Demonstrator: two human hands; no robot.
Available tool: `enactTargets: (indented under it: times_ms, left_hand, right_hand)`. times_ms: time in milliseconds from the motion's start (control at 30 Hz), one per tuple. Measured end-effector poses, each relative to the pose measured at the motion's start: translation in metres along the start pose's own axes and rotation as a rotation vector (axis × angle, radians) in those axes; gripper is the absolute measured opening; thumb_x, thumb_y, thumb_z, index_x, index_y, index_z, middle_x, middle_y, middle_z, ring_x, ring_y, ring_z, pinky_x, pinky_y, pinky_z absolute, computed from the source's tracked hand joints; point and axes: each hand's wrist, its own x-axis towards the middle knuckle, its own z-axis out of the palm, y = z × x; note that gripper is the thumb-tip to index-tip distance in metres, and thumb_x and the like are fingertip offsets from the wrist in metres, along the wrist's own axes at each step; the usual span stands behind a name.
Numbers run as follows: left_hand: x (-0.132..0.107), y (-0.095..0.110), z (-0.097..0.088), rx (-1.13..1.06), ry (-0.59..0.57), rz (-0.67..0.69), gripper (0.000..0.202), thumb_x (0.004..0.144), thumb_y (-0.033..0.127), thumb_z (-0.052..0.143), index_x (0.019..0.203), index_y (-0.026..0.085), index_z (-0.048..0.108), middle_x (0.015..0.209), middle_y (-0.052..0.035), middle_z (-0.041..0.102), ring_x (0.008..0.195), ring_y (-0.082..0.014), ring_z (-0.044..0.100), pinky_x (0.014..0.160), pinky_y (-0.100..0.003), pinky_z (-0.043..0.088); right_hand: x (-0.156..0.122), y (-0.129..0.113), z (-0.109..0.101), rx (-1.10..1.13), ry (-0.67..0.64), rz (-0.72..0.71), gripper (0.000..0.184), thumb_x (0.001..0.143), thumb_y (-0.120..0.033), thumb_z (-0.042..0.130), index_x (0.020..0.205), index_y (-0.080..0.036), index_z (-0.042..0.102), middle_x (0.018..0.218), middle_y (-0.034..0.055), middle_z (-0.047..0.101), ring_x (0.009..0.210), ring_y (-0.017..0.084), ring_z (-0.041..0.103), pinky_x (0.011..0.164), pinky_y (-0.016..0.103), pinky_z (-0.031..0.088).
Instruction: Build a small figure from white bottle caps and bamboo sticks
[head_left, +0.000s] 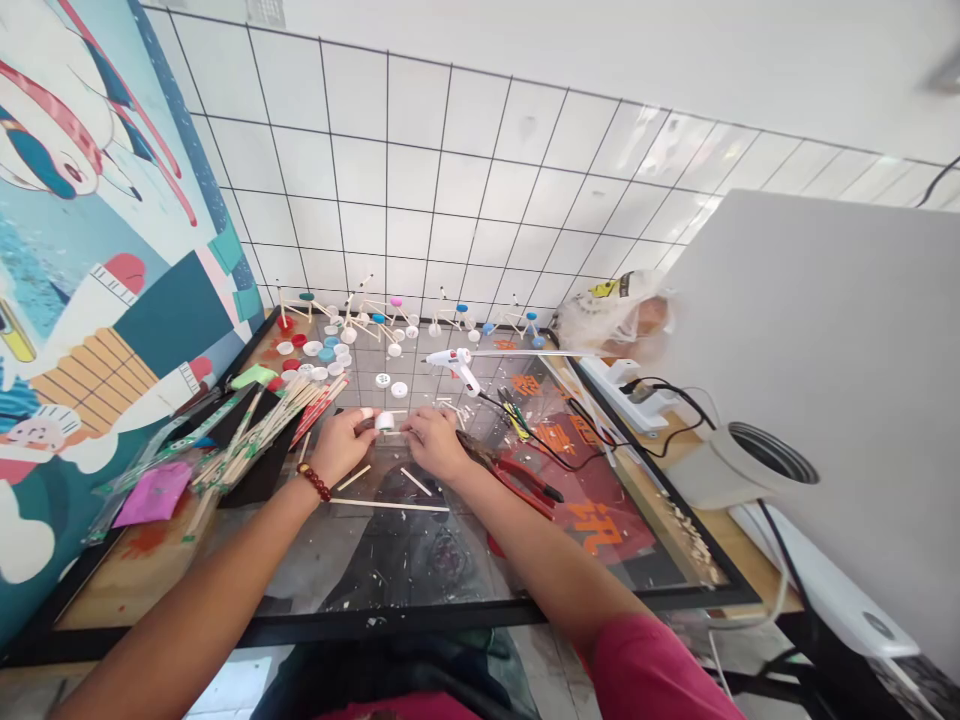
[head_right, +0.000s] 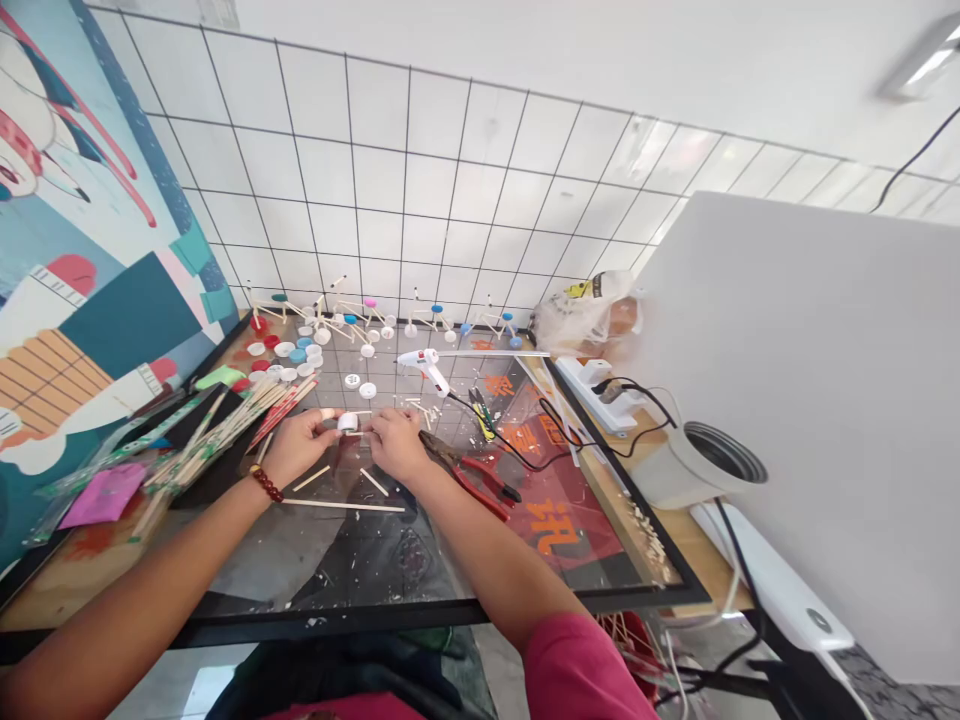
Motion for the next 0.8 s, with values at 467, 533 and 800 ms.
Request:
enactTargets:
  times_ms: [467, 533, 800]
  left_hand:
    - [0.0014, -0.0025, 0.0020, -0.040, 0.018, 0.054, 0.029, 0.076, 0.023, 0.063, 0.102, 0.022, 0.075, 0.059, 0.0010, 0.063, 0.056, -0.0164, 0.057, 0.054, -0.025, 0.043]
    - [0.0016, -0.0027, 0.0020, -0.040, 0.021, 0.065, 0.029, 0.075, 0.023, 0.063, 0.101, 0.022, 0.076, 0.059, 0.0009, 0.064, 0.058, -0.0171, 0.059, 0.055, -0.025, 0.043]
    - [0.0013, -0.0004, 0.0002, -0.031, 0.021, 0.060, 0.029, 0.075, 0.022, 0.063, 0.102, 0.021, 0.075, 0.059, 0.0010, 0.064, 0.055, -0.0163, 0.057, 0.058, -0.026, 0.045]
  right_hand:
    - [-0.0001, -0.0004, 0.0004, 0.001, 0.008, 0.000, 0.013, 0.088, -0.014, 0.058, 0.089, -0.022, 0.068, 0.100, 0.0023, 0.069, 0.101, 0.019, 0.057, 0.096, 0.038, 0.023]
    - [0.0001, -0.0005, 0.0000, -0.003, 0.004, -0.001, 0.014, 0.087, -0.013, 0.058, 0.090, -0.022, 0.068, 0.100, 0.0022, 0.069, 0.101, 0.018, 0.057, 0.096, 0.038, 0.024]
    - [0.0008, -0.0004, -0.0017, -0.024, -0.017, -0.002, 0.013, 0.087, -0.013, 0.058, 0.090, -0.021, 0.068, 0.101, 0.0027, 0.069, 0.102, 0.019, 0.057, 0.095, 0.038, 0.024]
